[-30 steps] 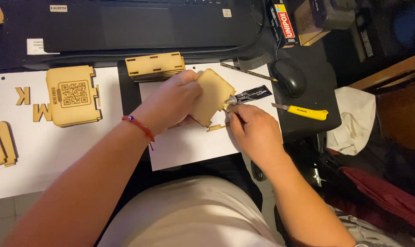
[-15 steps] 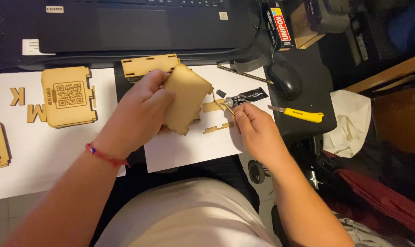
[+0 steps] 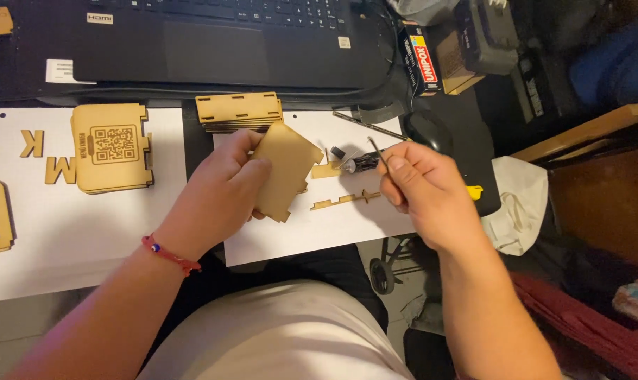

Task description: Assembling small laser-cut wooden boxes by fitting panels together and applying adhesive.

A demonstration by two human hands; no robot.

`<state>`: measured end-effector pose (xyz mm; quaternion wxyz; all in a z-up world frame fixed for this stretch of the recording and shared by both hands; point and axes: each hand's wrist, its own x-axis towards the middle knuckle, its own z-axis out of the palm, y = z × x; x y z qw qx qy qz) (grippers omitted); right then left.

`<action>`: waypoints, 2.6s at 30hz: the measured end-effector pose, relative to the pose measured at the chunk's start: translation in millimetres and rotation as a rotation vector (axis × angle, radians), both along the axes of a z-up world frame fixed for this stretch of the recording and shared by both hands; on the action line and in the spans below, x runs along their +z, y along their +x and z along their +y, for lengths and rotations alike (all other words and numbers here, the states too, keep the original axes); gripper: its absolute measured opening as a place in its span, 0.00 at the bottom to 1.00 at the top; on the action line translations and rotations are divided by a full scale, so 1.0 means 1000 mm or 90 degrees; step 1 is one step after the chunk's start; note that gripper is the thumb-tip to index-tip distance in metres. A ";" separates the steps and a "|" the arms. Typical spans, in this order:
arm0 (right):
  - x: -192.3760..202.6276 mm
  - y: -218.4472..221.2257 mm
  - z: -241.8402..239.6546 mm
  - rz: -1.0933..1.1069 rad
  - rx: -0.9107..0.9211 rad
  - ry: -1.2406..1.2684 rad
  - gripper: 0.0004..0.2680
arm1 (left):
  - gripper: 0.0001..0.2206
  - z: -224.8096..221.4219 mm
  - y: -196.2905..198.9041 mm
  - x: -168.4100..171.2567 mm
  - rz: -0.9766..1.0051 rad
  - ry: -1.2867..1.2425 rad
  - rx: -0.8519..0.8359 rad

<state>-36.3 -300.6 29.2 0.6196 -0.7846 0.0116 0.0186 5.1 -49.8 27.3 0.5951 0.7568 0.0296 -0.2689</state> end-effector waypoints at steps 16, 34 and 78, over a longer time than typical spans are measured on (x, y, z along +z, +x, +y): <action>0.085 -0.008 0.003 -0.130 0.027 -0.196 0.04 | 0.16 -0.005 -0.005 0.025 0.057 0.008 0.029; 0.086 -0.021 0.013 -0.230 -0.021 -0.335 0.02 | 0.09 -0.023 -0.028 0.003 0.202 -0.426 0.137; 0.117 0.047 -0.165 -0.403 0.050 -0.461 0.12 | 0.18 0.009 -0.025 0.001 0.134 -0.408 0.240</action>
